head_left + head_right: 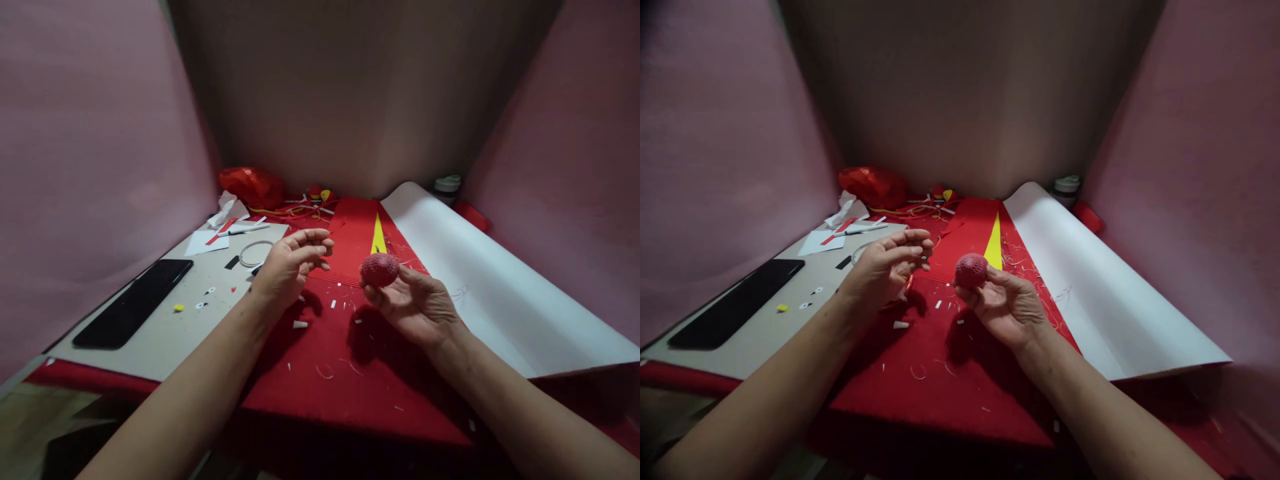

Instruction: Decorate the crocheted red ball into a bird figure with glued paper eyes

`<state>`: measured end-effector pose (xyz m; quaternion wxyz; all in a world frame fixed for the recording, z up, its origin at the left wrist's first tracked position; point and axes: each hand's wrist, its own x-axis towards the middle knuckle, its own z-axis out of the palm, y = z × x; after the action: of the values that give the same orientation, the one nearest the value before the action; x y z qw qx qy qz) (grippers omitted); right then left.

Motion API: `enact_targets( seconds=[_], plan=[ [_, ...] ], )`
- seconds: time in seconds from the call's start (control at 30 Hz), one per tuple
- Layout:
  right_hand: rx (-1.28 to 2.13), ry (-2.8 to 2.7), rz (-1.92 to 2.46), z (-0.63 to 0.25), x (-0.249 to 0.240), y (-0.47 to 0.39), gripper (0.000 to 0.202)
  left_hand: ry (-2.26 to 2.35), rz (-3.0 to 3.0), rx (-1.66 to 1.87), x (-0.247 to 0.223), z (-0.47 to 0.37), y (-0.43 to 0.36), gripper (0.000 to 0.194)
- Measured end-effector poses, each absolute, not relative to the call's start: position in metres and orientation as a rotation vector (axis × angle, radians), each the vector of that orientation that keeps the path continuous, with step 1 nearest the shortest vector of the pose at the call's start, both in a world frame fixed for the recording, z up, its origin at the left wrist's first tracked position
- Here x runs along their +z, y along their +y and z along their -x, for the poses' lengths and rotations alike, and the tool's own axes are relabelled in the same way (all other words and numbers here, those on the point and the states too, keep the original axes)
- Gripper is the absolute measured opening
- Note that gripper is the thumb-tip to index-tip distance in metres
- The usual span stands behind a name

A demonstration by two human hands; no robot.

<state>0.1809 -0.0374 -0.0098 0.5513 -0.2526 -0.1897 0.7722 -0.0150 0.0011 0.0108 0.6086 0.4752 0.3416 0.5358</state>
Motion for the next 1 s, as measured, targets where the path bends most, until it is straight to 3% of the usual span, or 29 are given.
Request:
enact_targets(
  seconds=[0.27,0.43,0.57,0.77,1.0],
  plan=[
    [1.745,-0.39,0.591,-0.18,-0.011,-0.033,0.029,1.168,-1.416,1.314,0.038,0.068,-0.029,0.024],
    [1.786,-0.388,0.536,-0.181,-0.017,-0.032,0.028,1.798,-1.729,0.909,0.02,0.107,-0.025,0.025],
    [1.814,-0.413,0.526,-0.179,-0.019,-0.033,0.025,2.129,-1.82,0.529,0.004,0.117,-0.009,0.043],
    [1.857,-0.483,0.494,-0.179,-0.017,-0.035,0.019,2.321,-1.846,0.413,-0.004,0.103,0.007,0.068],
    [1.87,-0.498,0.493,-0.179,-0.018,-0.034,0.022,2.417,-1.772,0.412,-0.001,0.075,0.006,0.075]
  ],
)
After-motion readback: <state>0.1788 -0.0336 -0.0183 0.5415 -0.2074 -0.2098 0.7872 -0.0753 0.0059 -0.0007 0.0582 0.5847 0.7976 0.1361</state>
